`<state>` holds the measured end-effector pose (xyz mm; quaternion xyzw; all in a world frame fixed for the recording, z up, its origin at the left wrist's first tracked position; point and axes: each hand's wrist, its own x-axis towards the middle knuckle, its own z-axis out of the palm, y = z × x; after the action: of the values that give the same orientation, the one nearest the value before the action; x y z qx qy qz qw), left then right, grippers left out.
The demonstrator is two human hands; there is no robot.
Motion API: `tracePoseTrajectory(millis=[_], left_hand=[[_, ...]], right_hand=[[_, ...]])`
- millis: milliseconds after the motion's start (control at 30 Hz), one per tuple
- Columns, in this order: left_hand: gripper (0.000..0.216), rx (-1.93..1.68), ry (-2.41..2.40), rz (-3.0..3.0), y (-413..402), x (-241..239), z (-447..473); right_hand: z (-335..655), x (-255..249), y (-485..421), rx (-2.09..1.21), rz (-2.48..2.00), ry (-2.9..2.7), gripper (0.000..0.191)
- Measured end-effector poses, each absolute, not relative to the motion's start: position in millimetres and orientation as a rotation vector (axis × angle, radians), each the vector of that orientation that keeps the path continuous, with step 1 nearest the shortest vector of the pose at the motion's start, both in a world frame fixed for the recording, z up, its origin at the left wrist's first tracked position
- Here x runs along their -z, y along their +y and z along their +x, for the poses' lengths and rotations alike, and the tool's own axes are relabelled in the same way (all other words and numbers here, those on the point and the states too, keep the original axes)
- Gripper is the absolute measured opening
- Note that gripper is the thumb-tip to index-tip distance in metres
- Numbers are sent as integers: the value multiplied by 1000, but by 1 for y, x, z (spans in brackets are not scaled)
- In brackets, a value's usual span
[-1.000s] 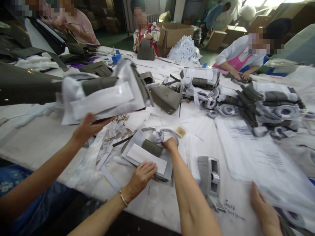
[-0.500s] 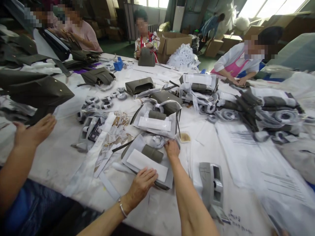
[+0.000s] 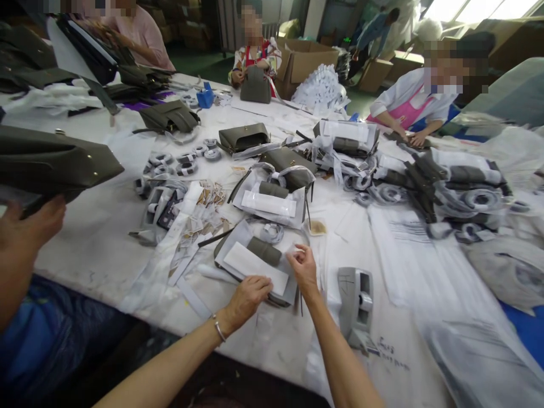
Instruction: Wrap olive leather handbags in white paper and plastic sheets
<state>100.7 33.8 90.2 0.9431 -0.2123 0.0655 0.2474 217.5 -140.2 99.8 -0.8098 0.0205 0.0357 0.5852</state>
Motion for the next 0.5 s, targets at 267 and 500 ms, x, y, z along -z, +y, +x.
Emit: tracePoseTrajectory(millis=[267,500], left_hand=[[19,-23,-513,2571,33,-97,103],[50,9,-467,2549,34,-95,102]], right_hand=[[156,-115,-153,-133,-2028,-65,25],[116,-108,-147,-18,-2155,-426,14]])
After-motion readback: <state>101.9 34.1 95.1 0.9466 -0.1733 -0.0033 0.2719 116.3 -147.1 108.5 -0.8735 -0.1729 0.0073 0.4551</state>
